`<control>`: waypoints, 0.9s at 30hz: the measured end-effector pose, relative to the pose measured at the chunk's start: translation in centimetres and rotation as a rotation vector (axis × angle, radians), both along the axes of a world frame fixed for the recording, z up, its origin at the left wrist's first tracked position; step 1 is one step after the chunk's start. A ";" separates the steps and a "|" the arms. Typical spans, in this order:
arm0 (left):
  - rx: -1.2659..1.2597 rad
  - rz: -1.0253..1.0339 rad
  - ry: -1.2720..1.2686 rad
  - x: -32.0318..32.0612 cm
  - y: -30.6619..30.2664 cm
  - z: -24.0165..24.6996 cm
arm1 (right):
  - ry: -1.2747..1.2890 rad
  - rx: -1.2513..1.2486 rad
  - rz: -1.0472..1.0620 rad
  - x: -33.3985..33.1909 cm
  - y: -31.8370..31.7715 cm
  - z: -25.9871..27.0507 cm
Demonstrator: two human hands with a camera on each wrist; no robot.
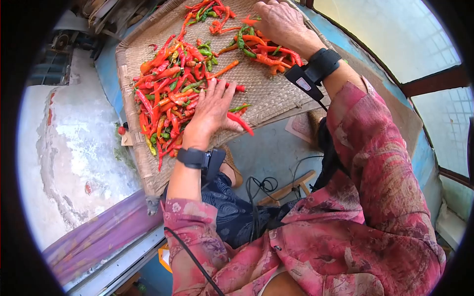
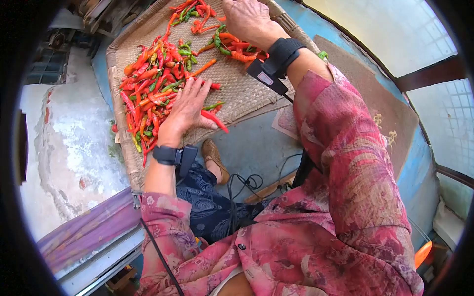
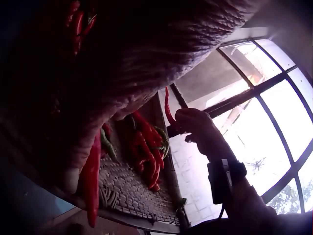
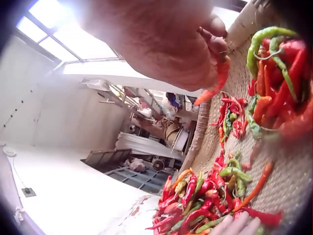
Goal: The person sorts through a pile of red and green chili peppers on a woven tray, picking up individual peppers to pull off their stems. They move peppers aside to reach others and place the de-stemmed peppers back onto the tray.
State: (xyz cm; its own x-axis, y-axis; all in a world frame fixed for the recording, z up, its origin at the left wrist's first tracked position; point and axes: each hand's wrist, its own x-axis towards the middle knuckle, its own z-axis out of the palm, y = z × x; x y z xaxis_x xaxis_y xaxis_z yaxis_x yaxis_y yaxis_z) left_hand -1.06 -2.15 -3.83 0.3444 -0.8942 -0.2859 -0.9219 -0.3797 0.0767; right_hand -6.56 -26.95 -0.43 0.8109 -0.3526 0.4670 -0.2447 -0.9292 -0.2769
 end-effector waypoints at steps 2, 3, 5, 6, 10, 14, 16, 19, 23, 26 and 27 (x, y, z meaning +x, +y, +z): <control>-0.010 0.045 0.031 0.9 -1.0 -0.1 | -0.026 -0.048 0.035 0.3 0.4 -0.1; -0.016 0.039 0.026 1.5 -1.4 -0.2 | -0.048 -0.100 0.070 0.5 0.5 -0.3; 0.012 0.090 0.003 2.5 -2.1 -0.6 | -0.081 -0.083 0.095 1.0 0.9 -1.0; 0.047 0.141 -0.022 2.8 -2.4 -0.7 | -0.114 -0.060 0.121 1.1 1.1 -1.0; 0.060 0.117 -0.035 3.8 -3.1 -1.1 | 0.112 -0.009 0.110 0.6 1.4 -0.7; 0.016 0.067 -0.207 3.2 -3.1 -2.2 | 0.142 -0.006 0.149 0.4 1.8 -0.7; -0.109 0.053 -0.229 2.5 -2.9 -2.3 | 0.128 -0.010 0.163 0.4 2.2 -0.7; -0.186 0.064 -0.250 2.2 -2.7 -2.0 | 0.103 -0.020 0.188 0.3 2.4 -0.9; -0.486 0.248 -0.051 3.1 -2.5 -0.8 | 0.075 0.050 0.190 0.4 2.4 -0.5; -0.736 0.440 0.219 4.0 -2.1 0.3 | 0.071 0.141 0.184 0.9 2.3 -0.3; -0.862 0.526 0.523 3.6 -1.9 1.1 | 0.010 0.304 0.280 0.7 2.5 -0.1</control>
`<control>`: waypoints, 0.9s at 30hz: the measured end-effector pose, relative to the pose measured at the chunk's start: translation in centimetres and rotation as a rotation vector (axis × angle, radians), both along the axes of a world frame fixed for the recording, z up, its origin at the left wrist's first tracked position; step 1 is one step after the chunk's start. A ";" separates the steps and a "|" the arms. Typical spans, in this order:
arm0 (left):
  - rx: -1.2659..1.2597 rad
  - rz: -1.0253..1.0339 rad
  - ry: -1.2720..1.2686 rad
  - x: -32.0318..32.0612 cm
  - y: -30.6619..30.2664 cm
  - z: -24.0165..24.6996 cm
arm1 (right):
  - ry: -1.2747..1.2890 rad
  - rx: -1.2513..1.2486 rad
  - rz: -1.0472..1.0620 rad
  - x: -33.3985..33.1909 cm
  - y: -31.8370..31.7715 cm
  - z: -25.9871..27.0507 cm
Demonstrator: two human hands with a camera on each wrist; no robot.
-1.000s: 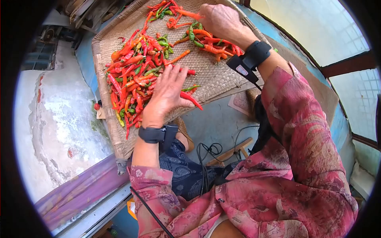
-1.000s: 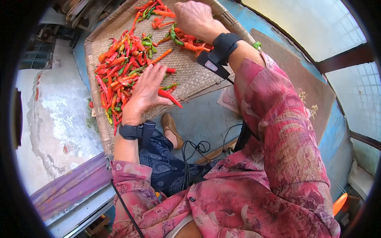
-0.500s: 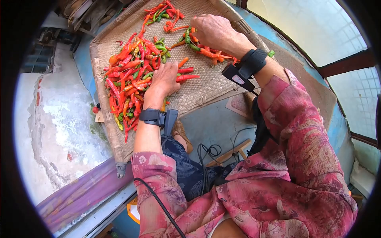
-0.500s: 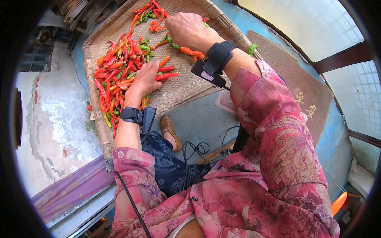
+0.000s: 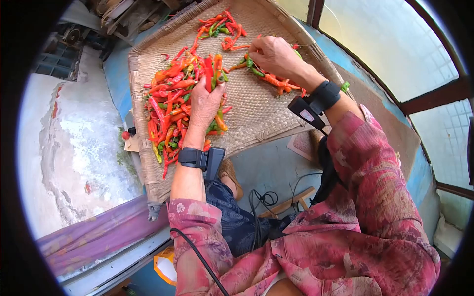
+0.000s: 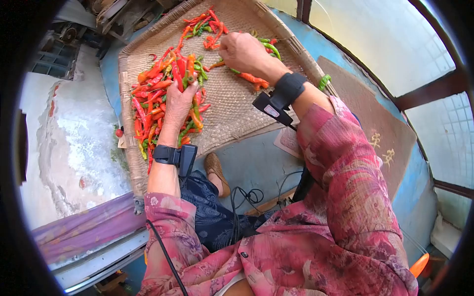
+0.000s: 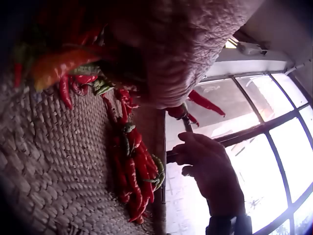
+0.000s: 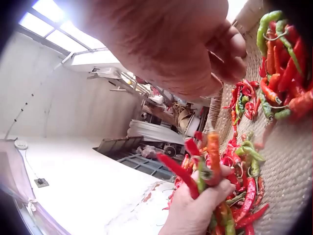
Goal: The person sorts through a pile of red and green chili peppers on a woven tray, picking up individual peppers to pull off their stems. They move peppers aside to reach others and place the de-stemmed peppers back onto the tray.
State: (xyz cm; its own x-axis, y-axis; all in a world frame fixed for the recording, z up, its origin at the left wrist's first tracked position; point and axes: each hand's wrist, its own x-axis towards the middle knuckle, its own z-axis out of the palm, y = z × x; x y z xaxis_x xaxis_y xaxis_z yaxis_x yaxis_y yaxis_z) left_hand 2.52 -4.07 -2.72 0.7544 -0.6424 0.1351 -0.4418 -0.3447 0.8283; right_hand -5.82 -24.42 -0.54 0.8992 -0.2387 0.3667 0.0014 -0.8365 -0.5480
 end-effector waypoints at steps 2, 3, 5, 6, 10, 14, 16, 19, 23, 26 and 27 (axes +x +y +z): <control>-0.302 -0.048 0.426 -0.7 0.1 0.8 | 0.068 0.258 0.151 0.0 0.5 0.5; -0.308 -0.045 0.421 -0.8 0.2 0.9 | 0.065 0.252 0.156 -0.1 1.2 0.5; -0.406 -0.184 0.616 -1.2 0.1 1.0 | 0.170 0.814 0.231 -0.3 2.8 0.5; -0.436 -0.208 0.637 -1.9 -0.2 1.7 | 0.246 0.828 0.261 -0.3 3.0 0.9; -0.385 -0.294 0.620 -2.4 -0.9 1.6 | 0.160 1.097 0.337 0.0 4.3 0.7; -0.499 -0.151 0.728 -2.4 -0.8 1.2 | -0.054 1.006 0.122 0.1 3.2 1.9; -0.500 -0.103 0.758 -2.2 -0.6 0.9 | -0.174 0.783 -0.047 0.6 1.1 1.8; -0.487 -0.084 0.799 -1.6 -0.3 0.1 | -0.053 0.029 -0.207 0.6 -2.6 1.4; -0.455 -0.123 0.726 -2.0 -0.6 -0.3 | -0.186 -0.302 -0.220 -0.7 -2.3 0.0; -0.410 -0.141 0.683 -2.6 -1.4 -0.1 | 0.043 0.188 0.168 -1.2 1.5 1.7; -0.381 -0.161 0.680 -2.9 -1.8 0.1 | 0.026 0.307 0.270 -1.1 2.5 1.2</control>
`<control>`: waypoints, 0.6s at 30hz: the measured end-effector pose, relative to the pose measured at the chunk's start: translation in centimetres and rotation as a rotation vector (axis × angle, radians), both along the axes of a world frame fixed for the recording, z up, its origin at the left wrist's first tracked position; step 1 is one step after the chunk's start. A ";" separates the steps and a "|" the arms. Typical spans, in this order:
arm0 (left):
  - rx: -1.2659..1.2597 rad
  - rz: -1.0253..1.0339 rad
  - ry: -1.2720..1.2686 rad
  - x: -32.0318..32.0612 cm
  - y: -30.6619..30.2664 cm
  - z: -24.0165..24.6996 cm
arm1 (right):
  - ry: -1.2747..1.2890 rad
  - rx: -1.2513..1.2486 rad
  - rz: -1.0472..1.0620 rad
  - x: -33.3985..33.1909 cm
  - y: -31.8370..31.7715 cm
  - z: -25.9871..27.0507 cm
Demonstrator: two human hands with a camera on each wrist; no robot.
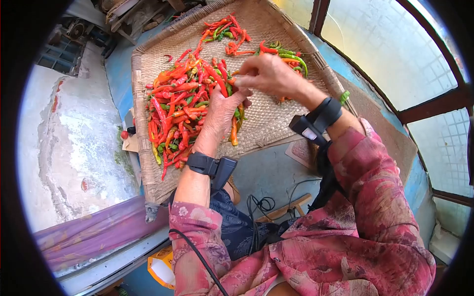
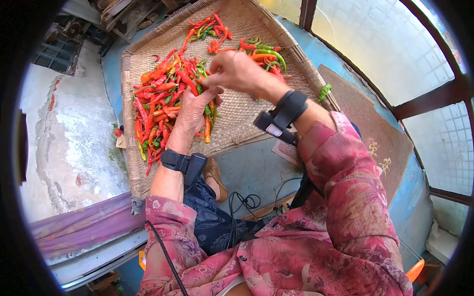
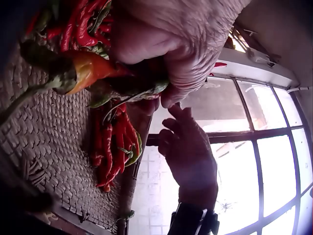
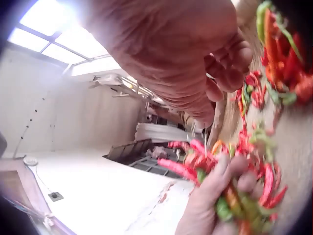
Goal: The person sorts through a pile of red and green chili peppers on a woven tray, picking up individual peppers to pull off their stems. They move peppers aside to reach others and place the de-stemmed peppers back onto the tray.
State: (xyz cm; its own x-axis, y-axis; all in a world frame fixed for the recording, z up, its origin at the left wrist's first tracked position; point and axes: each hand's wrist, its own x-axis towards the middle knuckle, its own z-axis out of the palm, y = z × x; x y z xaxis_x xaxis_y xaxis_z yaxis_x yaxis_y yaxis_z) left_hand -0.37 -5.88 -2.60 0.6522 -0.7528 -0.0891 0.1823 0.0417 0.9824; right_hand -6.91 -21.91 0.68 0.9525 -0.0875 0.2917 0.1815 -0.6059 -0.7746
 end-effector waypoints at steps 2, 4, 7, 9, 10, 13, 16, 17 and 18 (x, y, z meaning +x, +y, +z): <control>-0.028 0.017 0.046 -0.6 -0.3 0.1 | -0.033 0.002 -0.008 -0.1 1.5 -0.4; -0.081 -0.028 0.087 -0.7 -0.5 0.2 | -0.020 -0.006 -0.027 0.0 1.8 -0.2; -0.159 0.009 0.170 -0.8 -0.5 0.9 | -0.104 -0.035 -0.110 0.6 1.4 -0.4; -0.170 0.026 0.240 -0.5 -0.1 0.8 | -0.101 0.160 -0.138 1.4 1.0 -0.5; -0.181 0.045 0.308 -0.3 0.3 0.8 | -0.080 0.243 -0.119 1.4 0.3 -0.2; -0.156 0.052 0.295 0.5 1.1 0.7 | -0.076 0.295 -0.249 1.1 -1.7 0.6; -0.199 0.061 0.297 0.5 1.4 1.1 | -0.150 -0.067 -0.439 1.5 -4.3 -0.1; -0.221 0.031 0.292 0.5 1.5 1.3 | -0.105 -0.182 -0.495 1.2 -5.0 -0.5; -0.243 0.001 0.288 0.6 1.6 1.4 | -0.060 -0.298 -0.549 0.9 -5.1 -0.3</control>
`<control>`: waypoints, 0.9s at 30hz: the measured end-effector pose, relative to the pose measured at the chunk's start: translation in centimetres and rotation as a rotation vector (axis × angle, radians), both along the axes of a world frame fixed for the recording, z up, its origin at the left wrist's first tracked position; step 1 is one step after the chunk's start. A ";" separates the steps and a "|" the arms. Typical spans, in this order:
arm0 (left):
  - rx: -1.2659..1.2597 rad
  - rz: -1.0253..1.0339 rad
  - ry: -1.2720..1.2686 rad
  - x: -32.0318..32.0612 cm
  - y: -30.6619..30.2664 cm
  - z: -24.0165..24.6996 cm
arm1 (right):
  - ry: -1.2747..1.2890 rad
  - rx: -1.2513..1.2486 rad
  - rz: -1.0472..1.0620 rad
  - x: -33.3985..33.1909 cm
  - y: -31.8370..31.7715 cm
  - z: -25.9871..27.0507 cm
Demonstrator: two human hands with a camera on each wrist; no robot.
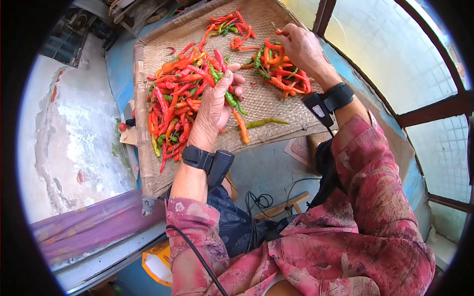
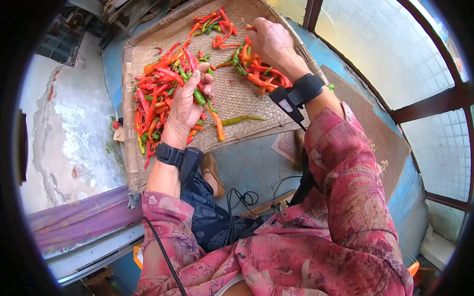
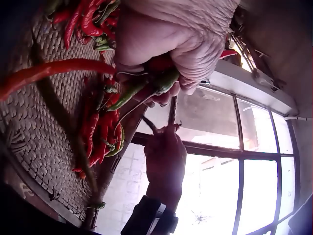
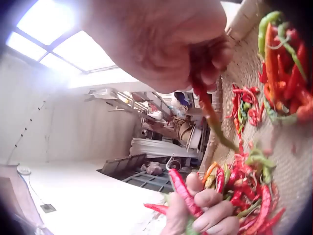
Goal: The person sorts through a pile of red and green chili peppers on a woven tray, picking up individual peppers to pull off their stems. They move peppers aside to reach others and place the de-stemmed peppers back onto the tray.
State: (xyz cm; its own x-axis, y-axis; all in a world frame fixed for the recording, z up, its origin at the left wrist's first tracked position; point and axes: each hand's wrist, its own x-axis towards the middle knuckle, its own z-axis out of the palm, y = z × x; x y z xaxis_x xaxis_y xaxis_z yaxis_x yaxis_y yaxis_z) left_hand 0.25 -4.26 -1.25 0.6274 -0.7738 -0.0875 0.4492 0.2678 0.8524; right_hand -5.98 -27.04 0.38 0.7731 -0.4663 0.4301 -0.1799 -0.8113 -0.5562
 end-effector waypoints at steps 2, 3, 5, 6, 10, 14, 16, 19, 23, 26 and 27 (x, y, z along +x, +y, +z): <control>-0.007 -0.013 -0.026 0.1 0.1 0.0 | -0.018 -0.167 -0.013 -0.5 0.5 -0.2; 0.014 -0.021 -0.051 0.0 0.1 0.1 | 0.019 -0.130 0.066 -0.4 1.3 -0.1; 0.053 -0.029 -0.067 -0.5 -0.2 0.5 | 0.051 0.171 0.366 -0.5 2.9 0.0; 0.053 -0.031 -0.065 -0.5 -0.2 0.4 | 0.094 0.273 0.467 -0.1 3.8 -0.8; 0.070 -0.142 -0.125 -0.7 -0.5 0.6 | 0.215 0.928 0.624 -0.4 6.4 -0.1; 0.147 -0.127 -0.167 -0.6 -0.5 0.4 | -0.029 1.342 0.513 0.5 5.9 -1.2; 0.192 -0.115 -0.146 -0.7 -0.4 -0.1 | -0.136 1.393 0.441 0.1 4.6 0.7; 0.148 -0.023 -0.111 -0.2 -0.3 -1.0 | -0.123 0.374 0.419 -0.4 0.7 0.8; 0.018 -0.039 0.092 0.8 0.2 -1.5 | -0.009 0.029 0.048 -0.1 -1.0 -0.6; -0.001 0.033 0.089 0.4 -0.2 -1.3 | -0.035 -0.303 -0.063 0.0 -0.8 -1.9; -0.016 0.103 0.102 0.2 -0.5 -1.1 | -0.034 -0.157 0.092 -0.1 0.3 -1.7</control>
